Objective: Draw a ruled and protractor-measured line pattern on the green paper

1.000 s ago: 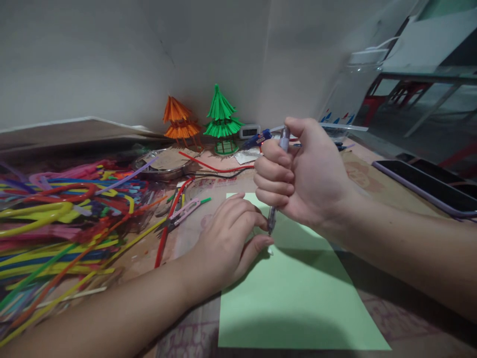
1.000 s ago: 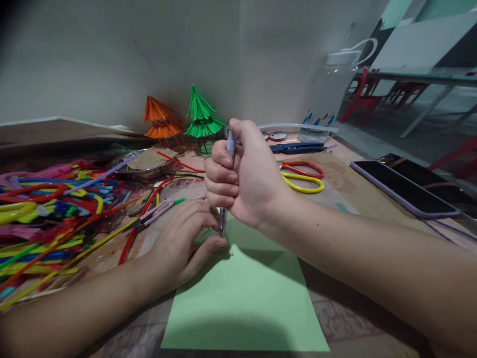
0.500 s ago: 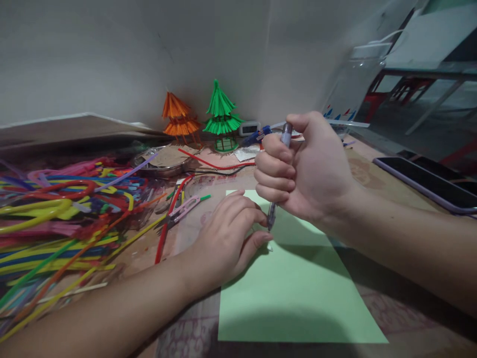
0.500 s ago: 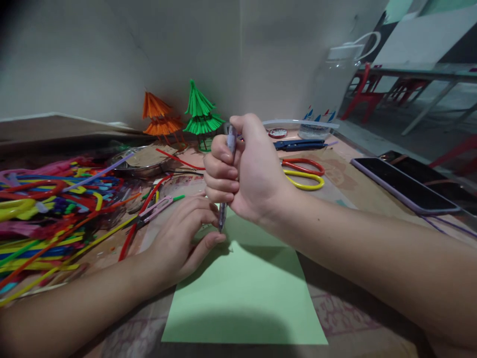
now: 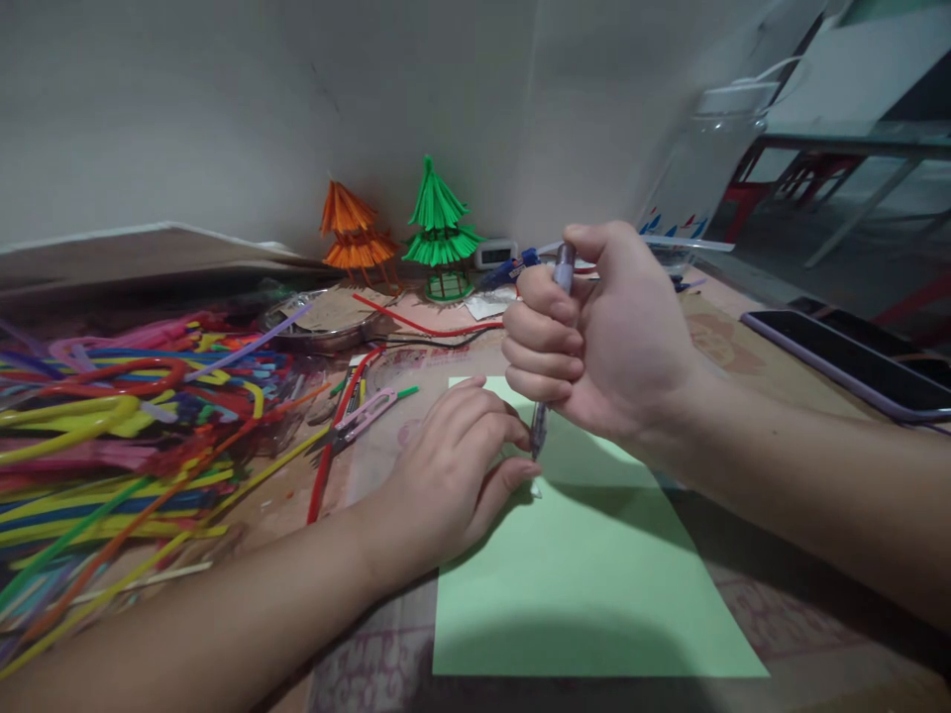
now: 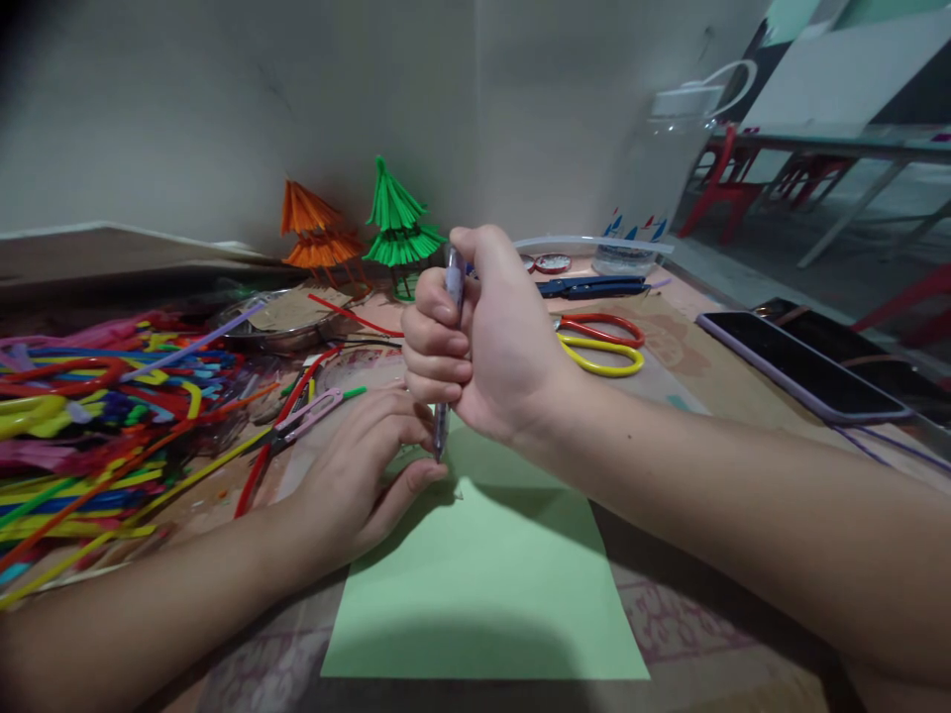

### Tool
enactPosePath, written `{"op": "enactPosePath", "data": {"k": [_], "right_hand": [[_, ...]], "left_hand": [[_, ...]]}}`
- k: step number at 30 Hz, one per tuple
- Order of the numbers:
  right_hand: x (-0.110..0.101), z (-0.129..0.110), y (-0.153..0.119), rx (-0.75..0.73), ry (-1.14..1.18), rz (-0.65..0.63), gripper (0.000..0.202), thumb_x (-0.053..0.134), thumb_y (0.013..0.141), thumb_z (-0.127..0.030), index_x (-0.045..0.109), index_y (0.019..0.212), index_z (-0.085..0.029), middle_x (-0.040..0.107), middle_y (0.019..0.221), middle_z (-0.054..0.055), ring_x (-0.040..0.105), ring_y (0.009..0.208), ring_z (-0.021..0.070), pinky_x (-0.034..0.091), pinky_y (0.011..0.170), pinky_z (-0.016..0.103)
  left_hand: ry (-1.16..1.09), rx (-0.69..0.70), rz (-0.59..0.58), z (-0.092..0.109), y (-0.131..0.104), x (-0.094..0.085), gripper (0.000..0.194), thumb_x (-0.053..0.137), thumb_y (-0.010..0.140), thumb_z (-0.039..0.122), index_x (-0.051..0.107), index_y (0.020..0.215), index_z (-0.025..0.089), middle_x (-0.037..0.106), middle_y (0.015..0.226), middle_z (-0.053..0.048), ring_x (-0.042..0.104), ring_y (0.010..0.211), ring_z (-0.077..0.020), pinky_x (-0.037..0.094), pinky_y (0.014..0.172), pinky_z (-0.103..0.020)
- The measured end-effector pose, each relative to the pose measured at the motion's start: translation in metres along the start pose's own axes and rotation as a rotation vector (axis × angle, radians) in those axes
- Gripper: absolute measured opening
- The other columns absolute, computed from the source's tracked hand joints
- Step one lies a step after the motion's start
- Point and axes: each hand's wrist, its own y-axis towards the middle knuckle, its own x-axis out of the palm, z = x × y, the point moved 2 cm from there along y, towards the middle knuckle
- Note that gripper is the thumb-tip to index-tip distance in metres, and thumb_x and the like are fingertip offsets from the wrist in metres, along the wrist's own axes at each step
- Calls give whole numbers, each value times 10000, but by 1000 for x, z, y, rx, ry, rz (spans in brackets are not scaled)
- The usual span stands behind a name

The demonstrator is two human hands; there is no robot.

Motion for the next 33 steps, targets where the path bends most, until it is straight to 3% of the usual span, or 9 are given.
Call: {"op": "enactPosePath", "data": {"k": [10, 21, 29, 33], "right_hand": [[-2, 0, 0, -27, -40, -14, 685, 327, 1004, -714, 236, 526, -232, 170, 444, -68, 118, 367, 80, 151, 365, 231], [2, -1, -1, -15, -17, -1, 567, 286, 1034, -543, 217, 552, -251, 159, 427, -66, 86, 383, 85, 134, 348, 233], [2, 0, -1, -16, -11, -14, 631, 313, 1031, -632, 202, 548, -242, 161, 432, -69, 98, 377, 77, 137, 356, 231], [2, 0, 0, 6, 4, -13, 615, 203, 1056, -562, 184, 533, -239, 164, 414, -60, 80, 377, 79, 135, 334, 217]], "left_hand": [[0, -5, -2, 0, 0, 0, 75, 564, 1083, 266, 518, 1032, 235, 678, 988, -46, 640, 999, -226, 487, 1080, -448], [-9, 7, 2, 1, 0, 0, 78, 573, 1069, 232, 513, 1019, 224, 663, 974, -35, 632, 1001, -217, 457, 1108, -419], [-16, 11, 5, 0, 0, 0, 78, 573, 1069, 237, 516, 1018, 224, 644, 959, -29, 616, 969, -215, 461, 1105, -420], [-18, 12, 9, 0, -1, 0, 76, 576, 1070, 236, 523, 1021, 212, 648, 971, -33, 612, 990, -211, 448, 1116, -404]]}}
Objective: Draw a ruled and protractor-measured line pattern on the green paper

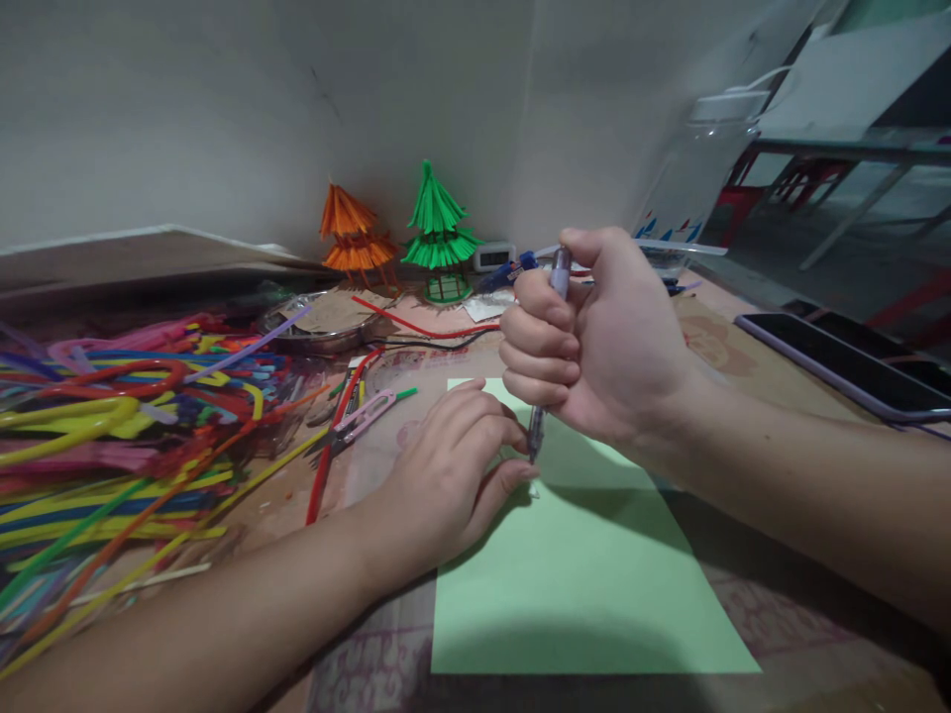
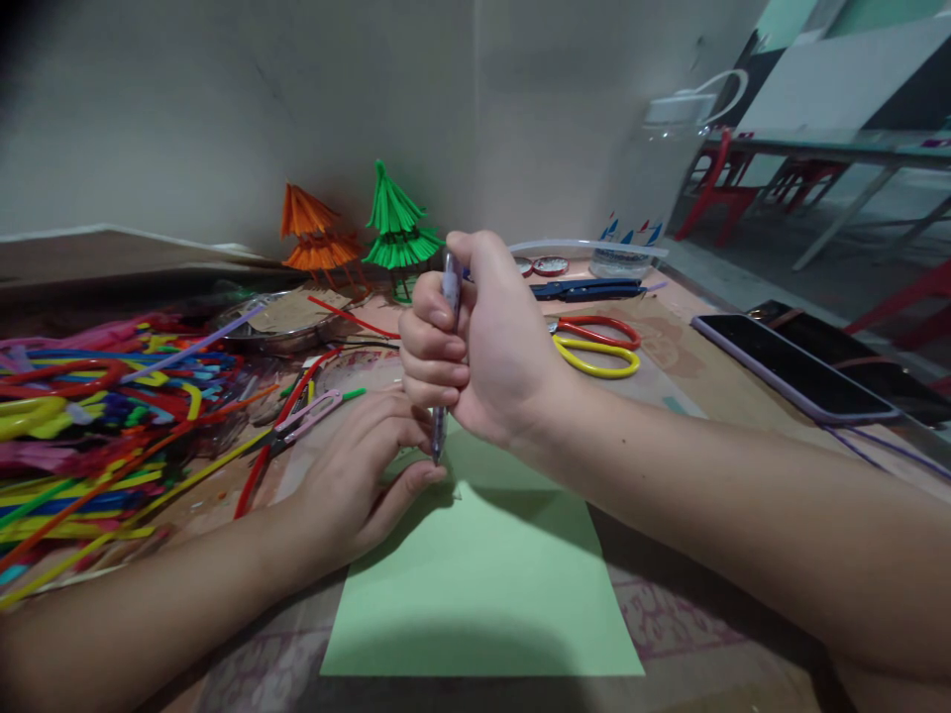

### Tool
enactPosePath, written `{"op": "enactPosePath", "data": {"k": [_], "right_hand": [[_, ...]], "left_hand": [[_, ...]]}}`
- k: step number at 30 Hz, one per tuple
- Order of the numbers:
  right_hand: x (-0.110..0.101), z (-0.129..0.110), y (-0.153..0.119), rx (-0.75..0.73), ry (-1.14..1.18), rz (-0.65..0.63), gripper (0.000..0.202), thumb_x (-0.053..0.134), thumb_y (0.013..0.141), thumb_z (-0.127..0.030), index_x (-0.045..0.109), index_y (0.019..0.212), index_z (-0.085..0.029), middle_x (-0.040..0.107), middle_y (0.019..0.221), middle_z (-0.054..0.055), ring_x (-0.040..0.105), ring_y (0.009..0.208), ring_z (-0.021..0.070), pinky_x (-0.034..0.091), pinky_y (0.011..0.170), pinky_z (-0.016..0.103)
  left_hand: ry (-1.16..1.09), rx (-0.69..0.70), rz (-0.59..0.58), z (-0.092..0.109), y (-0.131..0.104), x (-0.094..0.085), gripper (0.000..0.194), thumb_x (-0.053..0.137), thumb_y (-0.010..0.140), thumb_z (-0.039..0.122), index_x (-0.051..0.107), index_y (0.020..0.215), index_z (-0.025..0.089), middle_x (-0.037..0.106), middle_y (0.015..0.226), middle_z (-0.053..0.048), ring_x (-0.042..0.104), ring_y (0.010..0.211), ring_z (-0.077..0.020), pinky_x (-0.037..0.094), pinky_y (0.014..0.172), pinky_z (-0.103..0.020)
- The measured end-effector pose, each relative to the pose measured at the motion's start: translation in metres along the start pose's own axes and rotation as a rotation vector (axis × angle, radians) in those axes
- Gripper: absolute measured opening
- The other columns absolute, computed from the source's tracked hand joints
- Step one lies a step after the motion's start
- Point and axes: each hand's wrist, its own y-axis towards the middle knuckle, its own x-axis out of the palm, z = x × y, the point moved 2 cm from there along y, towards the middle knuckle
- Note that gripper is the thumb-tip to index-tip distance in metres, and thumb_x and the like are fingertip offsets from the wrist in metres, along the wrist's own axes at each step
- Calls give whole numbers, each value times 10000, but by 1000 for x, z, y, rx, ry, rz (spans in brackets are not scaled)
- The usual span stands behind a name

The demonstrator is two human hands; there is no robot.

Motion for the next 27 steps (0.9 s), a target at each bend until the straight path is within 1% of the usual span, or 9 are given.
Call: {"op": "enactPosePath", "data": {"k": [3, 7, 15, 18, 20, 22, 24, 26, 27], "right_hand": [[0, 0, 1, 10, 8, -23, 622, 156, 1065, -574, 167, 541, -240, 147, 413, -64, 76, 370, 79, 144, 323, 211], [-1, 0, 1, 3, 2, -73, 631, 197, 1070, -592, 177, 548, -237, 148, 428, -70, 100, 365, 75, 171, 327, 203], [-2, 1, 1, -4, 0, -75, 646, 173, 1078, -578, 186, 531, -235, 159, 416, -63, 103, 358, 71, 171, 314, 199], [-6, 2, 3, -20, -20, -106, 689, 201, 1072, -655, 230, 529, -233, 196, 417, -65, 145, 350, 71, 210, 318, 196], [-8, 1, 4, -45, -49, -100, 713, 303, 1045, -723, 283, 533, -226, 221, 418, -76, 157, 349, 64, 214, 321, 188], [-9, -5, 4, -97, -112, -75, 660, 456, 1042, -665, 390, 565, -213, 300, 432, -88, 155, 345, 47, 189, 325, 173], [-9, -14, 3, -179, -197, -53, 522, 499, 1075, -482, 528, 642, -191, 473, 491, -72, 180, 328, 31, 196, 333, 167], [-7, -24, 1, -279, -264, -48, 478, 410, 1093, -356, 627, 710, -171, 658, 626, -10, 333, 336, 35, 338, 379, 177], [-8, -28, 0, -335, -286, -51, 511, 363, 1094, -347, 659, 721, -164, 717, 698, 26, 460, 385, 54, 443, 447, 198]], "left_hand": [[0, -2, -4, 0, 0, 0, 80, 582, 1066, 229, 525, 1015, 209, 644, 968, -31, 604, 985, -206, 445, 1119, -399], [-1, -1, -10, 0, 1, -1, 77, 580, 1064, 221, 525, 1012, 207, 640, 963, -29, 595, 975, -205, 447, 1114, -400], [2, 4, -17, 0, 2, -1, 72, 568, 1071, 218, 523, 1014, 209, 649, 961, -24, 598, 975, -199, 444, 1120, -392], [18, -8, -28, 0, 2, -1, 77, 554, 1077, 236, 531, 1010, 208, 661, 969, -35, 610, 985, -204, 448, 1119, -399], [38, -28, -41, 1, 1, -2, 55, 543, 1075, 238, 556, 1045, 194, 672, 999, -57, 620, 1013, -219, 458, 1113, -423], [68, -55, -74, 3, 1, -3, 81, 533, 1065, 224, 595, 1084, 175, 682, 1031, -82, 630, 1028, -241, 497, 1066, -447], [105, -76, -122, 7, 0, -3, 118, 558, 1050, 230, 647, 1082, 159, 698, 1052, -109, 655, 1025, -273, 537, 1015, -488], [167, -119, -206, 9, 0, -3, 227, 663, 1011, 334, 698, 1121, 138, 715, 1201, -181, 665, 1164, -376, 529, 1045, -602], [205, -182, -295, 9, 0, -2, 386, 723, 973, 425, 701, 1224, 133, 670, 1366, -228, 609, 1303, -454, 480, 1096, -681]]}}
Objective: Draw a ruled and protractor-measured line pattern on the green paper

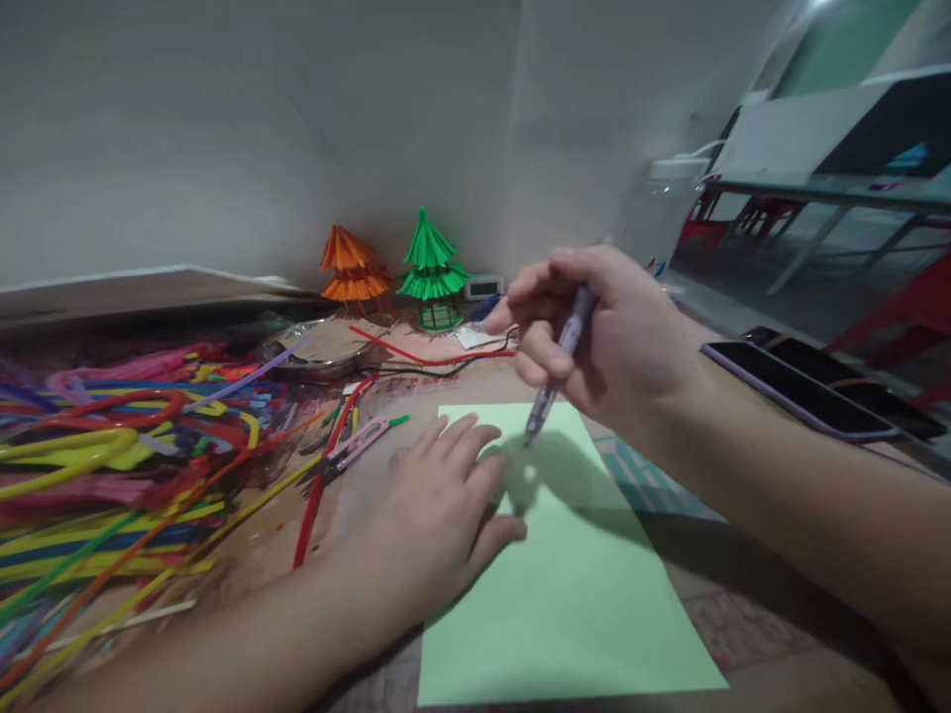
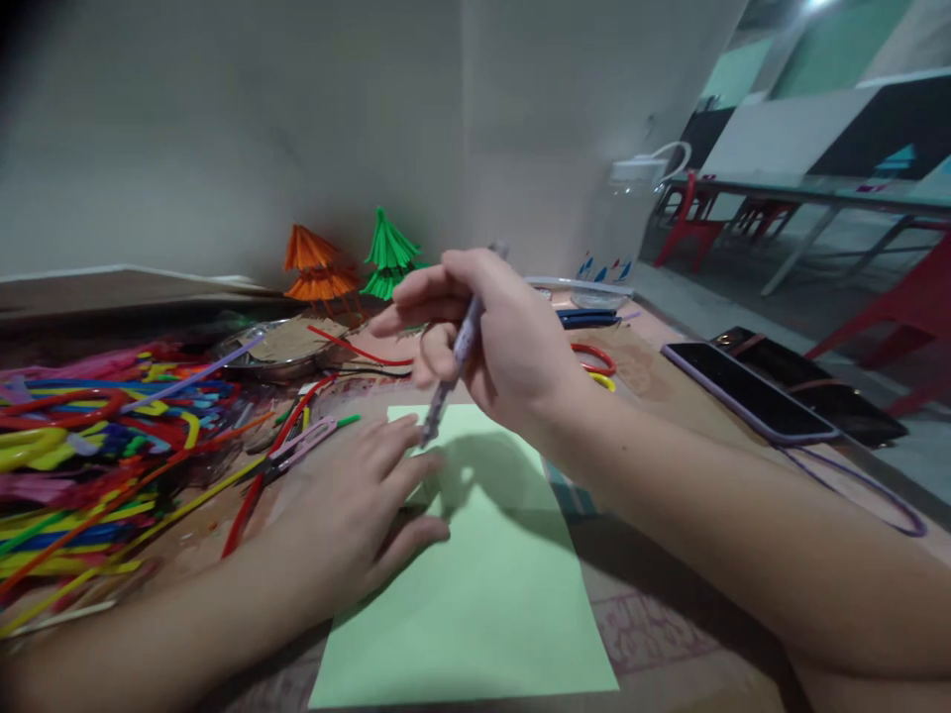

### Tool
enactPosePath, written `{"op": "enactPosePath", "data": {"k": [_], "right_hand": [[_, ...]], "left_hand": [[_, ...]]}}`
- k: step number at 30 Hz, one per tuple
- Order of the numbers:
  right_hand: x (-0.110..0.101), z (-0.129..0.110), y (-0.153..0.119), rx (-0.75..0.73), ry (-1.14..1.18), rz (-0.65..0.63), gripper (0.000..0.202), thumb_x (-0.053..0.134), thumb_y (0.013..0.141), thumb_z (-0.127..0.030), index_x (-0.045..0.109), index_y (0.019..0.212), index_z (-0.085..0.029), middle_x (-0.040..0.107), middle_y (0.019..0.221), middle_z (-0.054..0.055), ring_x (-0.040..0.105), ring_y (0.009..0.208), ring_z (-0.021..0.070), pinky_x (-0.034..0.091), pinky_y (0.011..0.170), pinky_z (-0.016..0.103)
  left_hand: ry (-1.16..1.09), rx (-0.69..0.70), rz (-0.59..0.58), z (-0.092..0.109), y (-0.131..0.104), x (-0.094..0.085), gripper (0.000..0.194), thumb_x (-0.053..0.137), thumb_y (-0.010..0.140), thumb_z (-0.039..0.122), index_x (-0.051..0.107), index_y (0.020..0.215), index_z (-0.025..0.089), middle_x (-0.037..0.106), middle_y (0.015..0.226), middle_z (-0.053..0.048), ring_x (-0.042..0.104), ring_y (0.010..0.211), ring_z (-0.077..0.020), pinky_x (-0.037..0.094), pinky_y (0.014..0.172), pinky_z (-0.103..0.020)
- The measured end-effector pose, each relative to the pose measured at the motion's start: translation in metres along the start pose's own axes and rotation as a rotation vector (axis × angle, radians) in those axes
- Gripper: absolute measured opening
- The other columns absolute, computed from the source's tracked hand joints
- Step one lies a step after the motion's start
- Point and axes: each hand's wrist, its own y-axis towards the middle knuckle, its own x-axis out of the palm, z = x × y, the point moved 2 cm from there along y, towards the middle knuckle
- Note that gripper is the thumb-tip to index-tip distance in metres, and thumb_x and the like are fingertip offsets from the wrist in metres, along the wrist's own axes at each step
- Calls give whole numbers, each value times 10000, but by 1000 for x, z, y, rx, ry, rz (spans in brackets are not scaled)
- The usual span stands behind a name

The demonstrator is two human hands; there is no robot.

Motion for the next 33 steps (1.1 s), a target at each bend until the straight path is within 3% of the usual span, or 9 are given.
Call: {"op": "enactPosePath", "data": {"k": [2, 4, 6, 9, 13, 19, 24, 29, 33], "right_hand": [[-6, -5, 0, -123, -47, 22, 590, 336, 1090, -417, 691, 696, -159, 750, 747, 63, 629, 535, 104, 560, 603, 249], [-16, -2, -3, -189, -145, 37, 625, 401, 1067, -548, 709, 683, -162, 700, 648, 46, 626, 540, 118, 548, 600, 254], [-30, 7, -8, -148, -278, 24, 630, 496, 1012, -677, 721, 718, -166, 610, 527, 4, 542, 446, 109, 489, 515, 252], [-53, 26, -22, -39, -426, -34, 609, 583, 943, -757, 736, 885, -171, 722, 700, 39, 687, 614, 163, 577, 661, 310], [-74, 49, -40, 76, -629, -5, 347, 814, 840, -495, 667, 959, -205, 739, 839, 22, 726, 766, 182, 569, 695, 301], [-86, 77, -43, 226, -488, 130, 348, 738, 815, -449, 459, 879, -252, 548, 573, -106, 604, 497, 130, 537, 535, 269], [-85, 77, -40, 259, -419, 118, 274, 685, 852, -418, 547, 981, -219, 608, 669, -76, 578, 534, 98, 607, 607, 295], [-84, 76, -41, 262, -410, 124, 275, 710, 841, -389, 568, 986, -204, 633, 669, -59, 603, 542, 104, 550, 555, 244], [-83, 76, -42, 267, -410, 128, 268, 699, 861, -393, 575, 995, -197, 634, 674, -60, 598, 535, 101, 577, 574, 263]], "left_hand": [[64, -171, -254, -2, 1, 3, 801, 761, 894, 624, 571, 1508, 147, 401, 1670, -266, 337, 1543, -540, 329, 1193, -769], [89, -312, -477, -3, 1, 5, 1020, 677, 887, 756, 375, 1658, 160, 196, 1750, -244, 159, 1610, -497, 264, 1249, -730], [94, -361, -554, 1, 3, 4, 1043, 585, 924, 790, 305, 1682, 131, 176, 1736, -263, 154, 1609, -471, 281, 1255, -695], [126, -406, -590, 14, 7, 1, 1038, 536, 947, 792, 293, 1677, 96, 156, 1710, -311, 182, 1580, -518, 290, 1226, -734], [240, -404, -655, 29, 9, -4, 942, 500, 1014, 710, 293, 1672, 69, 184, 1699, -319, 221, 1574, -511, 280, 1241, -717], [344, -159, -533, 38, -18, 4, 379, 555, 1075, 392, 728, 1326, 167, 683, 1431, -207, 718, 1237, -392, 631, 983, -548], [338, 145, -207, 43, -32, 25, 481, 400, 1109, 304, 625, 1433, 28, 642, 1451, -261, 652, 1341, -378, 621, 1023, -455], [182, 137, -183, 38, -10, 21, 502, 420, 1112, 385, 591, 1466, 73, 552, 1576, -216, 550, 1446, -399, 546, 1132, -543], [211, 214, -55, 45, -14, 22, 398, 398, 1121, 300, 649, 1355, 96, 671, 1458, -182, 642, 1355, -358, 568, 1099, -503]]}}
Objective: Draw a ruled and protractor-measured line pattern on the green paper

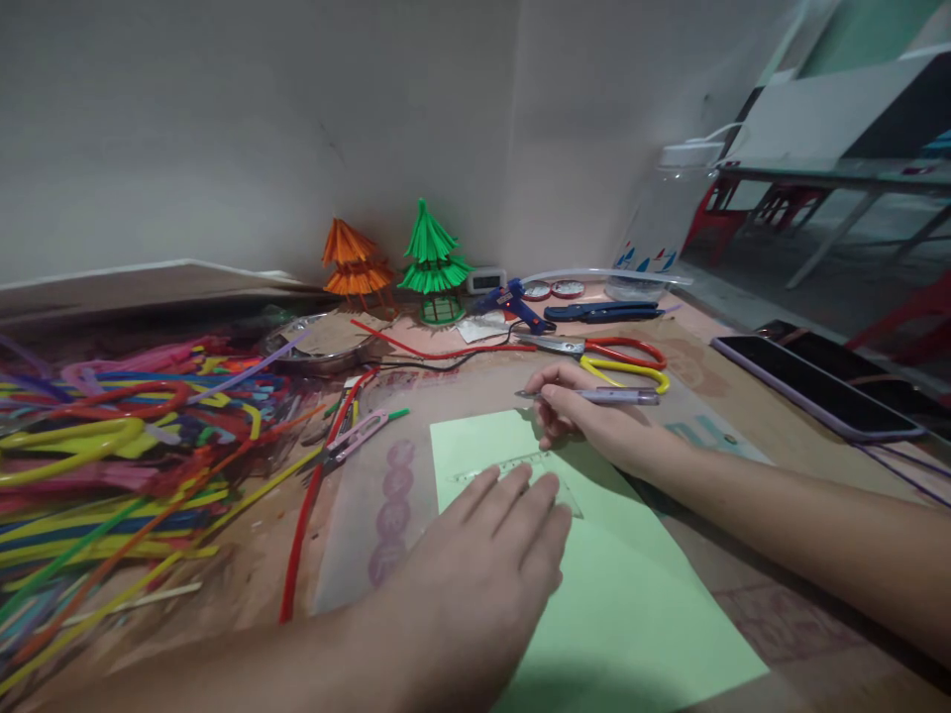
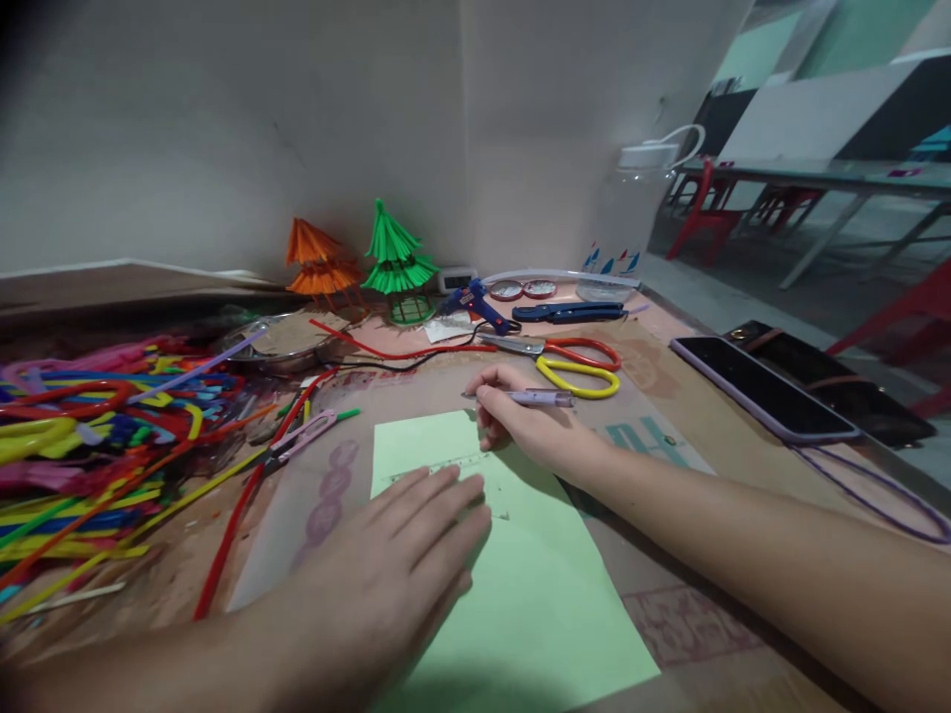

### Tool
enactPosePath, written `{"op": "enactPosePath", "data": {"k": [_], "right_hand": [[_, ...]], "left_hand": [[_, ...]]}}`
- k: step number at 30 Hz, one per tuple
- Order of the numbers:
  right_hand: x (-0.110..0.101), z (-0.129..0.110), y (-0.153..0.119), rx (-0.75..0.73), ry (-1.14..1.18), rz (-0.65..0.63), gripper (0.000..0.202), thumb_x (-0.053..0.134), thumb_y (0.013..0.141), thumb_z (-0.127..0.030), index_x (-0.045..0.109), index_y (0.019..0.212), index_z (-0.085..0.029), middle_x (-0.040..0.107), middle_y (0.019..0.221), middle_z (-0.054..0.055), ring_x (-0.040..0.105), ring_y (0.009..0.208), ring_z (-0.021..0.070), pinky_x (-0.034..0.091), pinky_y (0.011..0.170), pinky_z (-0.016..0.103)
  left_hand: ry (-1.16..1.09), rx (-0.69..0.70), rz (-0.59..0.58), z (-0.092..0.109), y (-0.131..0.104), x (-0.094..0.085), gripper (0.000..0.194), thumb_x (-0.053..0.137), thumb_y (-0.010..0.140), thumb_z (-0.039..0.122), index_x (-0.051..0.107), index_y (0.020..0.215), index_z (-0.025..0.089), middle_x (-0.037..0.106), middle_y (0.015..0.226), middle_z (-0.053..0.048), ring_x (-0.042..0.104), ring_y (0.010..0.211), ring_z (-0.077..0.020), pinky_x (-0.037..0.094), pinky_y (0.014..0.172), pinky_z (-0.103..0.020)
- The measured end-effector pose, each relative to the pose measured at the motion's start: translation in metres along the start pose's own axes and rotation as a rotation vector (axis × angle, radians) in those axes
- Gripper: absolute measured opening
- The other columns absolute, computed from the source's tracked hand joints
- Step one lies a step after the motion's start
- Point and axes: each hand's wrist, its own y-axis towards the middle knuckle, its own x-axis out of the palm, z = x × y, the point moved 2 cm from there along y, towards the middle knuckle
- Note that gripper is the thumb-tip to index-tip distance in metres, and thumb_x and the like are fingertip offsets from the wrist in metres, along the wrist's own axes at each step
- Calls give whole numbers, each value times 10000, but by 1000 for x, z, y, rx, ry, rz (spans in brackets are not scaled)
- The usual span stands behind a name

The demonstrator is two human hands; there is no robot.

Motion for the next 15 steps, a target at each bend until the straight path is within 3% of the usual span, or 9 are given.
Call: {"op": "enactPosePath", "data": {"k": [3, 7, 12, 15], "right_hand": [[0, 0, 0, -5, -2, -6, 295, 705, 859, -421, 592, 1006, -191, 629, 682, -58, 605, 550, 108, 598, 597, 284], [-1, 0, -1, -3, 2, -25, 360, 735, 860, -469, 608, 1034, -181, 635, 693, -50, 609, 562, 109, 595, 601, 284], [-4, 4, -1, -3, 31, -39, 398, 769, 877, -504, 622, 1060, -183, 643, 726, -45, 618, 587, 105, 601, 616, 276], [-5, 8, 1, 1, 67, -52, 418, 765, 892, -539, 611, 1074, -196, 645, 755, -50, 620, 574, 99, 603, 619, 277]], "left_hand": [[7, 10, 77, 8, -9, 6, 406, 332, 1138, 287, 685, 1251, 121, 764, 1310, -144, 734, 1205, -294, 609, 1001, -408], [-18, -2, 75, 7, -13, 6, 367, 386, 1127, 328, 682, 1235, 139, 769, 1295, -128, 737, 1173, -286, 597, 999, -398], [-81, -90, -50, -20, -4, 2, 341, 580, 1074, 356, 657, 1295, 108, 713, 1354, -193, 683, 1215, -371, 587, 993, -516], [-170, -165, -107, -40, 1, 9, 192, 657, 1035, 267, 697, 1187, 156, 732, 1254, -147, 700, 1098, -326, 594, 914, -479]]}}
